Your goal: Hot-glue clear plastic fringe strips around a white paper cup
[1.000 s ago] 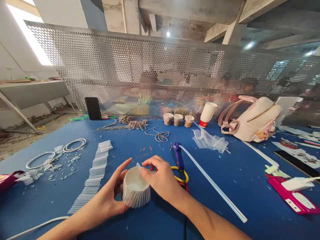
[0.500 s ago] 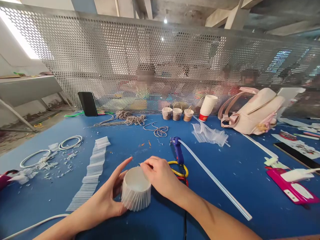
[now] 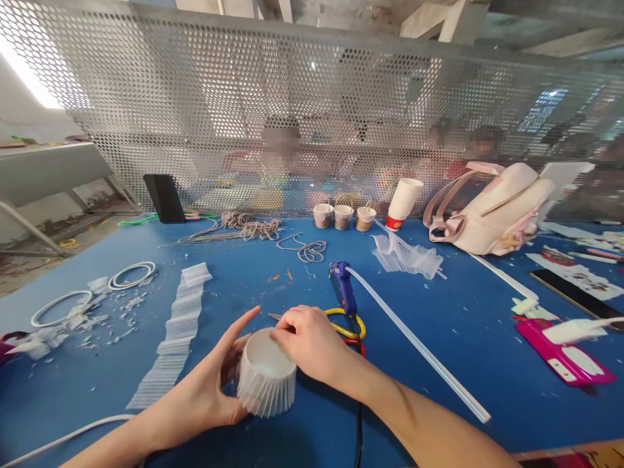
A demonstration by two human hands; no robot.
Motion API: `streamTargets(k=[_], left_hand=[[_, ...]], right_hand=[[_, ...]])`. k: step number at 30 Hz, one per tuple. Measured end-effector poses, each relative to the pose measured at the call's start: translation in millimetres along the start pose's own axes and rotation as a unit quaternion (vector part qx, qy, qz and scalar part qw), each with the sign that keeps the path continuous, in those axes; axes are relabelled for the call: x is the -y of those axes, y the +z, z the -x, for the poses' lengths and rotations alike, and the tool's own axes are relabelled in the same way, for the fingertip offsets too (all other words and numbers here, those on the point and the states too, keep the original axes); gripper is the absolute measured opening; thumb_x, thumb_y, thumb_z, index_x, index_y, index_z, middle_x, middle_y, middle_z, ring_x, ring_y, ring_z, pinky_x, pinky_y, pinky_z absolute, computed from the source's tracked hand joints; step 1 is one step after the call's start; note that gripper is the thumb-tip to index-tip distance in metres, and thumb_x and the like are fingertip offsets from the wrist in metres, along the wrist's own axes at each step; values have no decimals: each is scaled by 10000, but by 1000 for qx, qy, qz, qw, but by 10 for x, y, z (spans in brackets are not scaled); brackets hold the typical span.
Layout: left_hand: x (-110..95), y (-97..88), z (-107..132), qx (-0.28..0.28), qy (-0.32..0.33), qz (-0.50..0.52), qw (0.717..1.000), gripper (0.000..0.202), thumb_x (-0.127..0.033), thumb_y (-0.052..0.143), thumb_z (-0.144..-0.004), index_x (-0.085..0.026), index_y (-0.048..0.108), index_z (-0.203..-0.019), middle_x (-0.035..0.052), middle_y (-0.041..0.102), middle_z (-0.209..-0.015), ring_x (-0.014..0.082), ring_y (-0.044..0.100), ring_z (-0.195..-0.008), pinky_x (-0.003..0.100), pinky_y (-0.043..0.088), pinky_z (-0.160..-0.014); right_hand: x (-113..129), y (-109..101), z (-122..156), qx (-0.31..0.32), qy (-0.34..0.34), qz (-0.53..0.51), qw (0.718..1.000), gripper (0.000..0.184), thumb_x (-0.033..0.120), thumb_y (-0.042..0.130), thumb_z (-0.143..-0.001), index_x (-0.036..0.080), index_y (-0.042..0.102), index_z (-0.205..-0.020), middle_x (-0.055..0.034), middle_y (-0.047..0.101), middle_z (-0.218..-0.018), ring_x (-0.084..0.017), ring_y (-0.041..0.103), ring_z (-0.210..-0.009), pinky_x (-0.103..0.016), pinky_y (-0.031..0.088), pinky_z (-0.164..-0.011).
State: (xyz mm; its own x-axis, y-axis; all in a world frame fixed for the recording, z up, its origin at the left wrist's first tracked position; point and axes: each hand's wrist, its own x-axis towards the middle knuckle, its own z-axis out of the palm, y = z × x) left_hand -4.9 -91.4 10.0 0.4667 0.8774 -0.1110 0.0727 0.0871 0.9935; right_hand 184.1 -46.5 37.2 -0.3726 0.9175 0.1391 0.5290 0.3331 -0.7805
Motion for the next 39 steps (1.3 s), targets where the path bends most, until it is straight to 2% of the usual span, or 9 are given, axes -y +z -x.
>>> streamTargets(k=[6, 12, 17, 21, 25, 29, 32, 35, 39], left_hand=[[31, -56, -40, -18, 9, 19, 1000, 1078, -157, 733, -630, -297, 67, -1467, 117, 517, -1267, 219, 589, -1043, 365, 461, -926], [60, -78, -55, -5, 5, 43, 999, 1079, -151, 739, -641, -310, 60, -1464, 137, 459, -1362, 238, 566, -1119, 382, 444, -961], [69, -76, -50, -6, 10, 27, 1000, 1060, -102, 697, -628, -301, 73, -1462, 128, 477, -1330, 223, 574, -1090, 375, 433, -966], [4, -122, -54, -54, 34, 10, 998, 1040, -105, 662, -622, -311, 88, -1465, 115, 471, -1321, 222, 564, -1097, 337, 448, -927], [-127, -211, -80, -129, 31, 29, 991, 1059, -194, 714, -611, -336, 111, -1469, 99, 512, -1292, 243, 580, -1071, 316, 479, -856], [-202, -343, -154, -156, -7, 164, 974, 963, -296, 752, -572, -310, 302, -1423, 94, 574, -1267, 286, 599, -1041, 337, 499, -822], [-169, -448, -210, -164, -17, 245, 956, 817, -377, 755, -586, -253, 459, -1338, 107, 566, -1298, 308, 586, -1059, 351, 506, -796], [-98, -495, -244, -122, -11, 276, 953, 678, -418, 754, -614, -194, 574, -1227, 112, 613, -1239, 298, 565, -1102, 354, 476, -863], [-72, -460, -285, -104, 0, 281, 954, 506, -337, 696, -681, -163, 611, -1148, 103, 680, -1085, 257, 615, -1010, 349, 495, -835]], right_hand=[[-26, -119, -36, 46, 23, -111, 992, 402, 436, 457, -919, 161, 690, -741, -23, 669, -802, -151, 591, -755, -240, 418, -666], [10, -60, -19, 11, 54, -42, 998, 124, 233, 643, -772, 164, 634, -669, 8, 633, -668, -123, 542, -627, -225, 386, -577], [3, -15, -23, 3, 55, -41, 998, 174, 223, 611, -783, 159, 604, -621, 6, 629, -635, -123, 533, -607, -232, 378, -565], [-6, -79, -51, 24, 43, -161, 986, 338, 455, 525, -862, 155, 674, -816, -35, 684, -807, -169, 597, -758, -258, 444, -660], [-33, -104, -41, -56, 30, -216, 974, 365, 484, 470, -893, 176, 665, -917, -52, 689, -947, -183, 613, -870, -283, 472, -760], [-76, -69, 11, -94, -92, -155, 979, 209, 279, 477, -895, 190, 627, -1009, -60, 657, -1024, -158, 597, -823, -277, 483, -728], [-95, -27, 43, -91, -236, -60, 966, 318, 120, 479, -843, 186, 567, -1141, -80, 617, -1141, -174, 575, -949, -305, 475, -806], [-106, 20, 52, -88, -313, 26, 945, 305, 102, 506, -862, 186, 547, -1153, -83, 638, -1127, -197, 561, -1019, -360, 436, -891], [-105, 60, 28, -95, -356, 94, 925, 136, 117, 479, -920, 170, 585, -986, -67, 675, -930, -184, 573, -837, -339, 443, -788]])
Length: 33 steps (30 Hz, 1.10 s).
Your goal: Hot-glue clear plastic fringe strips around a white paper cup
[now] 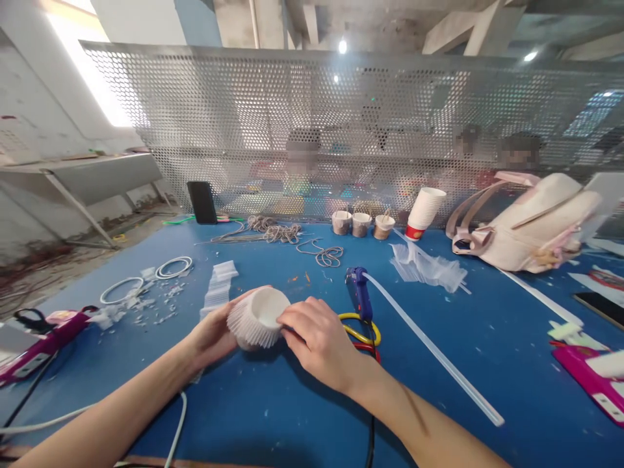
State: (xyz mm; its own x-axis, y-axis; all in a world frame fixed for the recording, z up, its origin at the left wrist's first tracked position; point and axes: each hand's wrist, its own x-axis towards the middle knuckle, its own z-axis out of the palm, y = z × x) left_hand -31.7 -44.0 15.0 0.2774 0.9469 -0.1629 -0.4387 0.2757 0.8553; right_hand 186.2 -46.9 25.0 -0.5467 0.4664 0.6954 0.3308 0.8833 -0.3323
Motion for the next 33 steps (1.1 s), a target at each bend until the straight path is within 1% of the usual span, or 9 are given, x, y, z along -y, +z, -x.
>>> streamTargets(k=[4, 6, 10, 13, 18, 23, 26, 30, 33], left_hand=[[-104, 29, -34, -153, 65, -21, 986, 334, -141, 628, -688, -125, 614, -1021, 71, 696, -822, 176, 648, -682, 304, 538, -607], [-203, 10, -31, -206, 113, -23, 972, 243, -121, 631, -684, -118, 611, -927, 48, 674, -724, 151, 637, -621, 263, 526, -561], [-390, -53, 20, -255, 206, -7, 945, 201, -159, 706, -654, -141, 587, -814, -20, 619, -638, 100, 616, -590, 183, 489, -542], [-478, -92, 61, -280, 273, -2, 920, 215, -186, 740, -636, -148, 551, -731, -47, 581, -566, 65, 561, -507, 156, 454, -510], [-559, -111, 112, -285, 339, 8, 897, 274, -272, 710, -704, -175, 463, -637, -78, 466, -488, 61, 498, -450, 159, 393, -434], [-586, -52, 173, -268, 349, -1, 898, 382, -386, 610, -795, -215, 339, -587, -106, 276, -432, 74, 396, -350, 186, 258, -342], [-547, -49, 247, -289, 351, -104, 885, 440, -443, 515, -842, -220, 282, -544, -99, 237, -424, 70, 335, -344, 199, 234, -358], [-396, -142, 456, -302, 280, -296, 862, 373, -397, 518, -833, -214, 374, -542, -66, 408, -423, 91, 402, -390, 216, 312, -427], [-239, -239, 658, -303, 220, -444, 814, 272, -377, 503, -828, -226, 398, -627, -58, 508, -475, 118, 457, -441, 228, 351, -485]], right_hand=[[-28, 33, -98, -2, -11, 66, 998, 162, 111, 442, -929, 161, 592, -895, -73, 661, -840, -191, 535, -764, -325, 440, -725], [-55, 85, -174, 23, -19, 102, 994, 181, 117, 433, -930, 156, 602, -878, -77, 659, -833, -198, 529, -758, -333, 438, -729], [-114, 279, -321, 86, -46, 141, 985, 201, 139, 436, -926, 157, 625, -861, -87, 659, -830, -212, 539, -753, -350, 439, -723], [-132, 386, -386, 105, -53, 140, 983, 152, 143, 483, -898, 152, 633, -924, -107, 672, -902, -228, 566, -779, -361, 457, -712], [-91, 216, -326, 70, -16, 123, 990, 277, 241, 503, -918, 125, 550, -1164, -149, 632, -1126, -263, 580, -1004, -422, 477, -868], [6, -127, -16, 63, 40, 93, 993, 229, 252, 472, -942, 157, 585, -1117, -120, 664, -1021, -233, 632, -939, -384, 532, -815], [50, -269, 203, 79, 61, 104, 990, 200, 255, 473, -937, 178, 629, -1036, -99, 687, -947, -228, 657, -871, -374, 555, -763], [45, -403, 452, 94, 74, 124, 985, 199, 246, 462, -933, 206, 652, -977, -92, 697, -939, -229, 672, -891, -371, 570, -784], [-1, -446, 620, 109, 82, 160, 978, 228, 252, 439, -938, 209, 652, -1010, -103, 693, -994, -235, 674, -925, -369, 582, -785]])
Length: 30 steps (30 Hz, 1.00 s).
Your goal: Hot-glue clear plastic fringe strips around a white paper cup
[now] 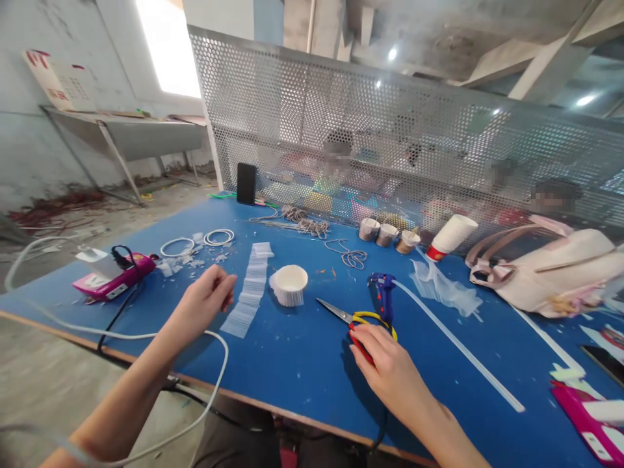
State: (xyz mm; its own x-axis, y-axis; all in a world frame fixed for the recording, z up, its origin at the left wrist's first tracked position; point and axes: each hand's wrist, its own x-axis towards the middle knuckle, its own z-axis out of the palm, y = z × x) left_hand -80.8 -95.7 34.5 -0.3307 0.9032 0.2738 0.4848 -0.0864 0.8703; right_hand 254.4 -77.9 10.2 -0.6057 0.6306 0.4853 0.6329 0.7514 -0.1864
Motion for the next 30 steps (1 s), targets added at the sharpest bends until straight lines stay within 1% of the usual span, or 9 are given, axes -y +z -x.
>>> streamTargets(k=[2, 6, 11, 14, 18, 22, 25, 27, 30], left_hand=[[81, -52, 128, 6, 8, -55, 998, 214, -382, 499, -824, -234, 417, -694, -63, 506, -509, 129, 467, -462, 234, 360, -499], [194, -126, 294, 13, 19, -82, 996, 173, -405, 504, -799, -235, 478, -772, -50, 520, -546, 147, 501, -486, 242, 388, -515], [313, -133, 381, -27, 23, -83, 996, 207, -439, 549, -764, -233, 534, -760, -32, 568, -555, 149, 514, -475, 236, 392, -484], [384, -90, 408, -39, 25, -64, 997, 233, -464, 550, -773, -233, 525, -782, -41, 565, -517, 148, 517, -438, 232, 395, -458], [431, -39, 423, -49, 36, -75, 995, 252, -482, 510, -814, -230, 500, -805, -54, 551, -473, 147, 524, -411, 232, 414, -464], [458, -22, 441, -65, 61, -114, 989, 262, -470, 450, -859, -234, 494, -752, -69, 526, -453, 128, 484, -367, 226, 397, -443], [487, -21, 478, -88, 82, -143, 982, 292, -424, 395, -897, -233, 480, -693, -71, 498, -462, 115, 470, -377, 219, 386, -450], [479, -37, 500, -113, 99, -169, 974, 339, -381, 373, -914, -227, 442, -619, -67, 457, -459, 105, 448, -386, 215, 369, -452], [388, -107, 473, -154, 124, -214, 957, 394, -349, 398, -904, -223, 347, -534, -70, 352, -443, 91, 355, -378, 218, 321, -432]], right_hand=[[-30, 44, 88, 16, 6, 39, 999, 257, 258, 428, -939, 189, 650, -1048, -124, 683, -1054, -250, 667, -961, -384, 585, -797], [20, 134, 166, 44, 5, 101, 994, 298, 231, 418, -923, 134, 662, -1063, -173, 662, -1115, -299, 639, -1027, -441, 576, -819], [87, 136, 63, 59, 18, 88, 994, 277, 152, 419, -915, 110, 655, -1053, -156, 683, -1054, -265, 643, -992, -406, 568, -844], [10, 158, -14, 54, 28, 127, 990, 309, 77, 393, -886, 98, 646, -1063, -172, 664, -1085, -279, 629, -1015, -422, 563, -845], [-101, 231, -92, 63, 18, 141, 988, 338, 16, 392, -837, 116, 650, -1031, -153, 681, -1004, -281, 644, -939, -427, 580, -772], [-119, 257, -107, 60, -3, 124, 991, 273, 86, 398, -890, 150, 652, -970, -128, 683, -973, -262, 635, -942, -411, 573, -784], [-120, 228, -54, 40, -17, 92, 995, 289, 156, 361, -941, 149, 642, -1006, -123, 681, -997, -244, 639, -948, -387, 575, -793], [-133, 192, -3, 16, -40, 72, 996, 322, 177, 330, -961, 146, 643, -1031, -124, 683, -1019, -228, 647, -956, -362, 577, -796], [-166, 126, 60, -16, -92, 63, 994, 341, 169, 321, -969, 155, 654, -1042, -106, 693, -1042, -207, 654, -980, -336, 568, -824]])
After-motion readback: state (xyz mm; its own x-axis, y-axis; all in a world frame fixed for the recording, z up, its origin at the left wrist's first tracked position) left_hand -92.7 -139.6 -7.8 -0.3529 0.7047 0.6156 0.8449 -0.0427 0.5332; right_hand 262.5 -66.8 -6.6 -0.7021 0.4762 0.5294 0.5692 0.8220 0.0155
